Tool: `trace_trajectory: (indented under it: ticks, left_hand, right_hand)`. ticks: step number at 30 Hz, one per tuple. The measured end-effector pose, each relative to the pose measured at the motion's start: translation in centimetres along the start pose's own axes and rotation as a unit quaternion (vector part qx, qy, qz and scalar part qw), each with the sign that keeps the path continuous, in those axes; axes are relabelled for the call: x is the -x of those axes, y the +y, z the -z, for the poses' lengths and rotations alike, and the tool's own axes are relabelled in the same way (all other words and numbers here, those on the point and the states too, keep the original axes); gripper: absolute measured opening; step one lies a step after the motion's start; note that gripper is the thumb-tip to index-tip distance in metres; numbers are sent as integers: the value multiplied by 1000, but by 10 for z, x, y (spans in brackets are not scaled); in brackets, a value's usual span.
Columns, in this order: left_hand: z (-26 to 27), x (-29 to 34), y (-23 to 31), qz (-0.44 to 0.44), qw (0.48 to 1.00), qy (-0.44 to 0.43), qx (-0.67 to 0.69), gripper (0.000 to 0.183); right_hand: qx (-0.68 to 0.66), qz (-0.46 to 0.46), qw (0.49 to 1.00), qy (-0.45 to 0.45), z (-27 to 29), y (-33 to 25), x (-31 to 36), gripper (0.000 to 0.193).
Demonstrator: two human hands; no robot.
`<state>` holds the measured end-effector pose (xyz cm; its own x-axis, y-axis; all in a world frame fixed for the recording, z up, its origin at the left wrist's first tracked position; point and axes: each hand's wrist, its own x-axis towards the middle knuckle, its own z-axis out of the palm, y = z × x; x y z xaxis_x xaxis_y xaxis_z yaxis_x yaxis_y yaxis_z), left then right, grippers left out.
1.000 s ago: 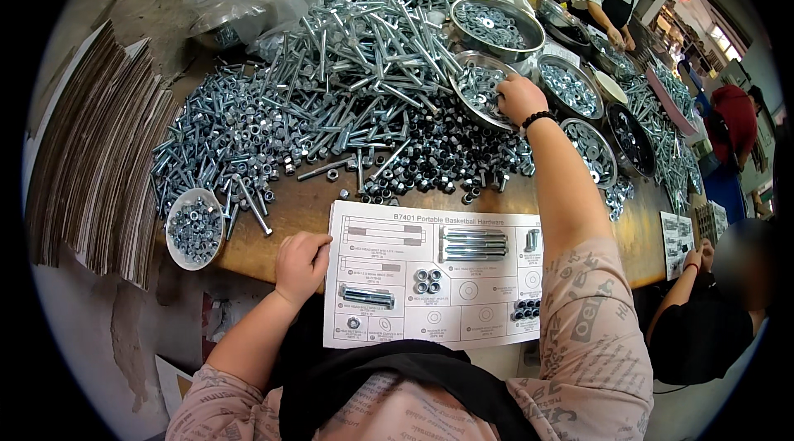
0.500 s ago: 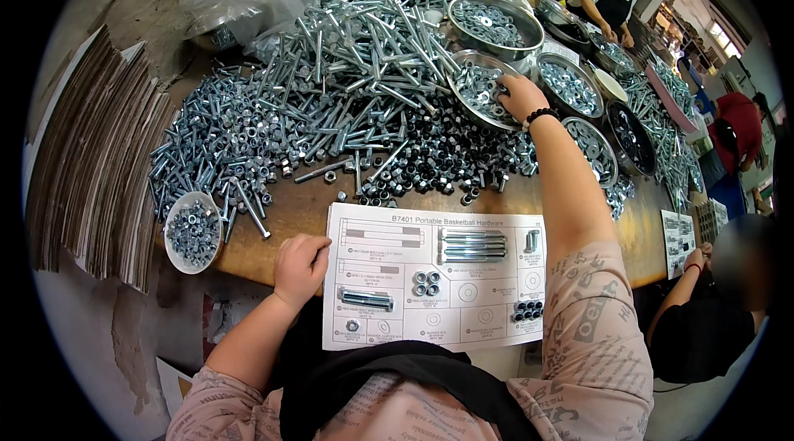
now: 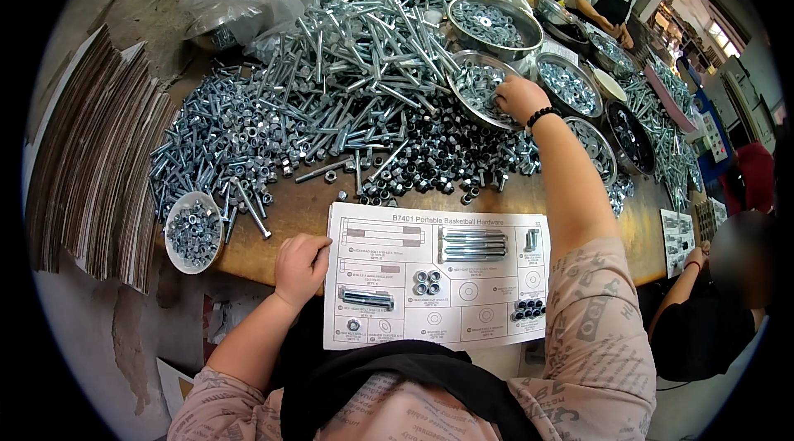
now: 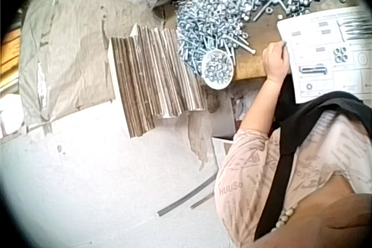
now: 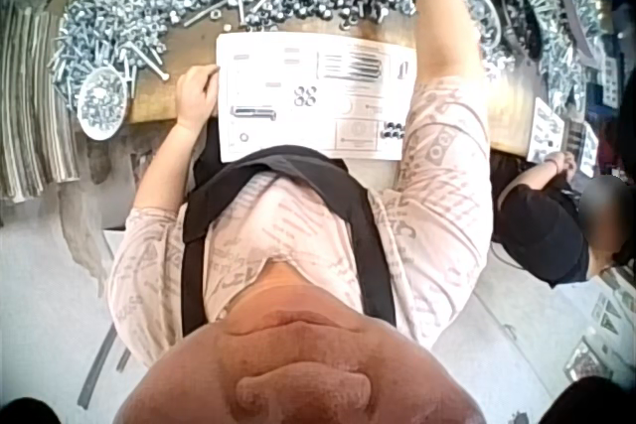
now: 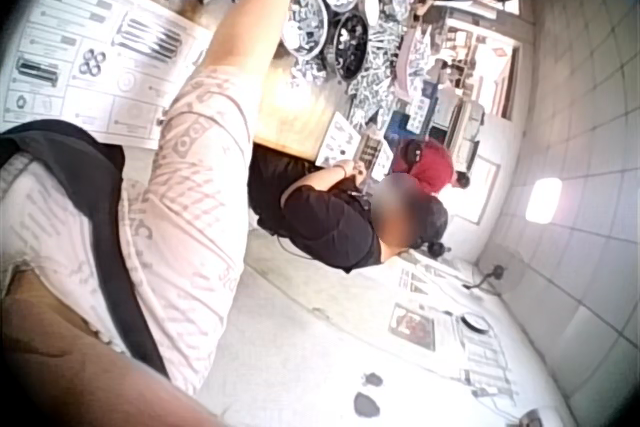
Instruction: The person sorts metal fasteners, including bolts, nuts, and washers, from a large pile on a table. They place the sorted items onto a printed instruction sheet that has designated areas for each type of hardware. The person repeatedly picks up fasteners and arranges them on the sheet.
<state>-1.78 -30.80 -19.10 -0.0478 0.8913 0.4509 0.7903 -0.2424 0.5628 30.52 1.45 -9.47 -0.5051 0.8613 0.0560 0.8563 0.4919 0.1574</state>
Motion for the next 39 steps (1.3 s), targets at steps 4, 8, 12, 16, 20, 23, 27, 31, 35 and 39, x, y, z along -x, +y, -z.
trace_trajectory:
  ticks: [4,8,12,16,20,23,27,31,35,39]
  left_hand:
    - [-1,0,0,-2,1000,8,0,8]
    - [-1,-1,-1,-1,1000,5,-2,9]
    - [-1,-1,-4,-4,1000,2,6,13]
    - [4,0,-1,49,997,11,51,27]
    - [11,-36,58,-31,967,-43,249,51]
    - [8,-60,89,-110,942,-89,306,55]
    - [-2,-67,89,-189,926,-48,324,47]
    - [-3,-64,89,-113,915,-44,385,45]
    - [-1,-64,84,-121,914,-52,383,47]
    - [3,-59,82,-79,903,-55,418,42]
  right_hand:
    - [15,-45,998,32,-4,-5,3,17]
    - [-47,-67,993,83,-5,-3,7,18]
    - [-211,-111,954,183,1,-5,22,22]
    - [-578,-143,801,64,29,-58,64,20]
    - [-706,-28,699,-111,47,-123,126,14]
    - [-739,26,634,-226,57,-164,152,14]
    - [-843,16,477,-246,45,-185,164,17]
    - [-889,-9,363,-278,38,-188,166,25]
    - [-894,3,342,-292,37,-191,166,29]
    - [-727,93,619,-281,46,-163,149,32]
